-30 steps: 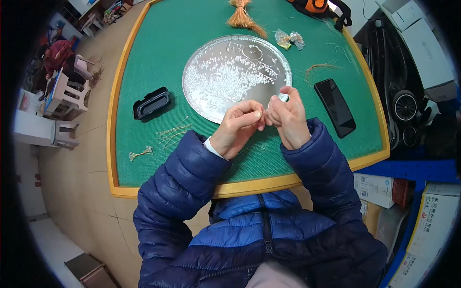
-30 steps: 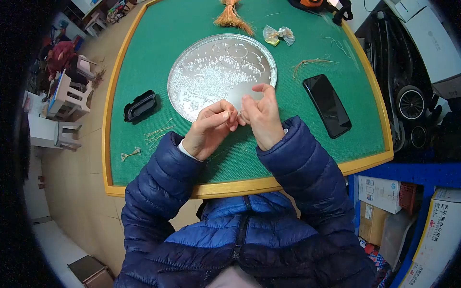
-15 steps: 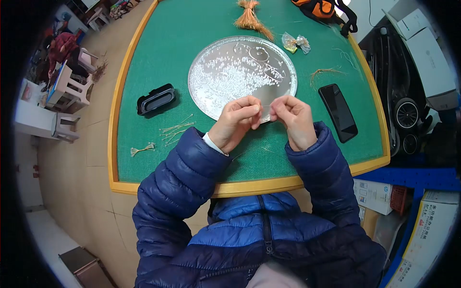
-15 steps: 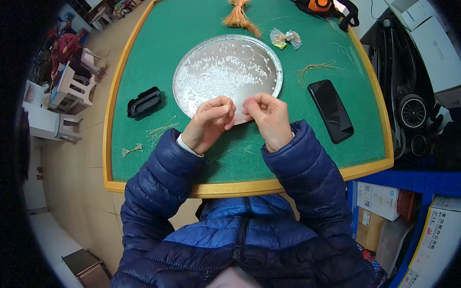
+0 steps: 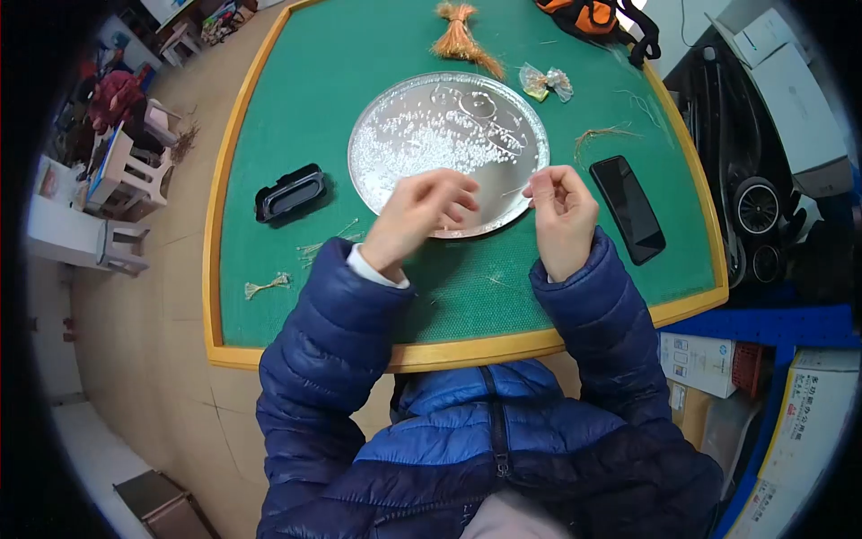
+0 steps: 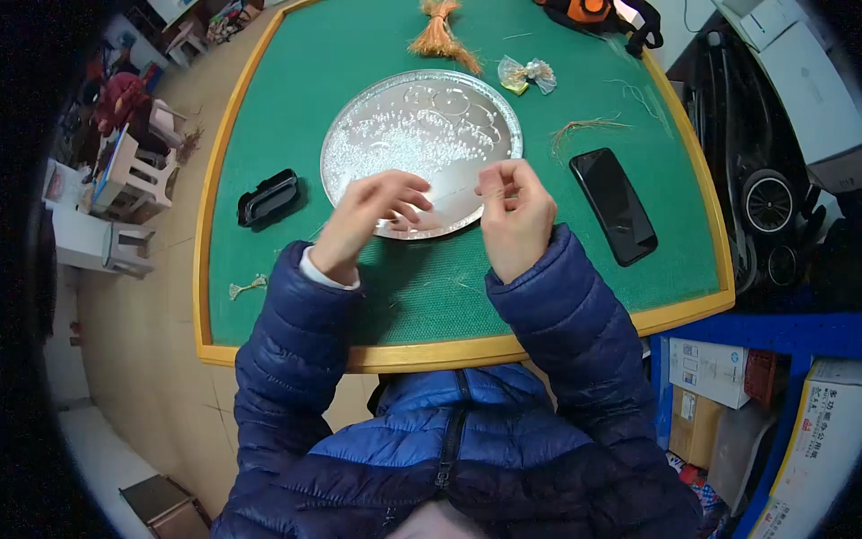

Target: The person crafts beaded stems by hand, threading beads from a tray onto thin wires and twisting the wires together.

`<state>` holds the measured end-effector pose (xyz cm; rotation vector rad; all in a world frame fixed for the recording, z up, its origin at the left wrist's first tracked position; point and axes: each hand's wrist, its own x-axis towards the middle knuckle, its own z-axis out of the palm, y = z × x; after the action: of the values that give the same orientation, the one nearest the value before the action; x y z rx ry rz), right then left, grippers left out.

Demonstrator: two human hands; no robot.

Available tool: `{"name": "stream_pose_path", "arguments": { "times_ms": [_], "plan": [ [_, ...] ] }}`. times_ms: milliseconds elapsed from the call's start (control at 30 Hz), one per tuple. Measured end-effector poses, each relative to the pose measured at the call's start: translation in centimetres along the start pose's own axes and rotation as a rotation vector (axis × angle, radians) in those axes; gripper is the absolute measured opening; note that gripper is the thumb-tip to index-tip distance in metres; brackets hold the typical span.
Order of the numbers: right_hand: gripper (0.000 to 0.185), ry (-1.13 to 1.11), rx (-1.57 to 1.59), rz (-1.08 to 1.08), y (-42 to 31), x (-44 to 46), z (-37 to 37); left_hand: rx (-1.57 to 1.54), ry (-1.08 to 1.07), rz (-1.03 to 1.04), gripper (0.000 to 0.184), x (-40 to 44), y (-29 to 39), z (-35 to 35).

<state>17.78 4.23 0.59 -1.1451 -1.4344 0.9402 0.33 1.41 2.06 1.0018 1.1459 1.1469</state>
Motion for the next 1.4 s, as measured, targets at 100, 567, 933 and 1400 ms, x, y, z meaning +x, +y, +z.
{"name": "stream_pose_path", "arguments": {
  "times_ms": [100, 567, 933, 1400],
  "plan": [
    [0.008, 0.055, 0.241, 0.199, 0.3, 0.7, -0.5, -0.181, 0.136, 0.03, 0.02, 0.7, -0.5, -0.7],
    [0.014, -0.183, 0.683, 0.719, 0.7, 0.0, 0.7, -0.176, 0.236, 0.444, 0.023, -0.6, -3.0, 2.4],
    [0.014, -0.442, 0.238, 0.526, -0.8, -0.1, 0.5, -0.253, 0.256, 0.415, 0.008, -0.7, 0.3, 0.7],
    [0.019, -0.719, -0.499, -0.715, 3.3, 2.1, 3.5, 0.403, 0.363, 0.456, 0.005, -0.2, 0.1, -0.9]
  ]
}}
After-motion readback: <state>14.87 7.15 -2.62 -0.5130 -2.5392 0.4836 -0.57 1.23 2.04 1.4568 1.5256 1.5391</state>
